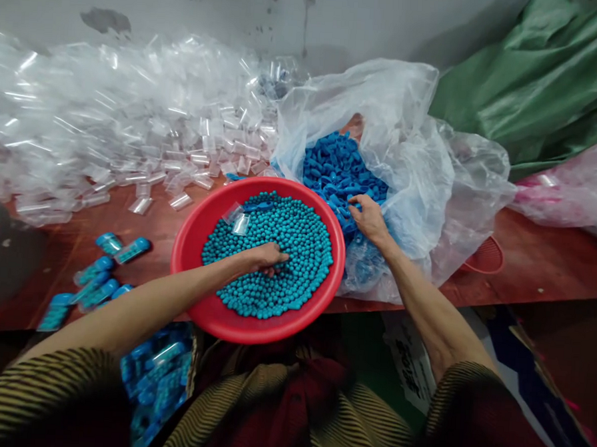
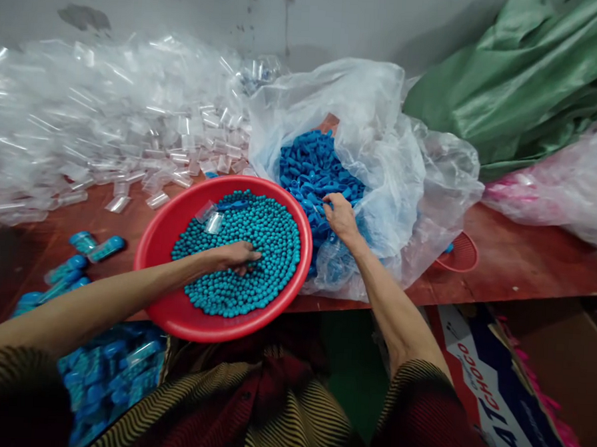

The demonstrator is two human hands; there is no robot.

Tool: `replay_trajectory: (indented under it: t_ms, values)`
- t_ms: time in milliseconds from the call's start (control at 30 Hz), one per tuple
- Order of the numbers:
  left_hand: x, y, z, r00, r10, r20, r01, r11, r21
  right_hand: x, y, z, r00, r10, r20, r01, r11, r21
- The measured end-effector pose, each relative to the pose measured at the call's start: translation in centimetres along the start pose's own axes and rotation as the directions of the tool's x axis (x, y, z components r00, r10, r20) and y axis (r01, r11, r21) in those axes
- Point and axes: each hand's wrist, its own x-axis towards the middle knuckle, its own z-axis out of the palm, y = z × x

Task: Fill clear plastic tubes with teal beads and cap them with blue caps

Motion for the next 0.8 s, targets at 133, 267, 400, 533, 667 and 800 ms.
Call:
replay_trajectory:
  t_ms: [133, 267, 400, 533, 667, 800]
  values:
    - [1.0, 1.1, 0.5, 0.997, 0.053, 0.055, -0.030, 0.933, -0.359, 0.4, 0.3, 0.2, 0.987, 0.119, -0.104, -0.097, 0.975, 0.198]
    - [0.3, 0.7, 0.4, 0.993, 0.110, 0.040, -0.069, 0.823, -0.564, 1.3, -0.2, -0.3, 0.943, 0.284, -0.172, -0.169, 0.858, 0.485]
    - [-0.6, 0.1, -0.4, 0.993, 0.118, 0.016, -0.082, 0.771, -0.631, 1.9, -3.5, -0.7, 0.966, 0.247, -0.077, -0.136, 0.739, 0.659]
    - [-1.4, -0.5, -0.8, 0.992, 0.123, 0.031, -0.073, 0.749, -0.659, 2.3, -7.2, -0.3, 0.994, 0.109, -0.012, -0.075, 0.754, 0.653]
    - [-2.3, -0.7, -1.1, 0.988, 0.156, -0.011, -0.122, 0.723, -0.680, 2.7, -8.6, 0.1, 1.000, 0.005, -0.019, 0.006, 0.836, 0.548]
    - [-3.2, -0.7, -1.4, 0.980, 0.178, -0.090, -0.192, 0.720, -0.667, 3.0, -8.6, 0.3, 0.997, -0.077, 0.003, 0.070, 0.929, 0.364]
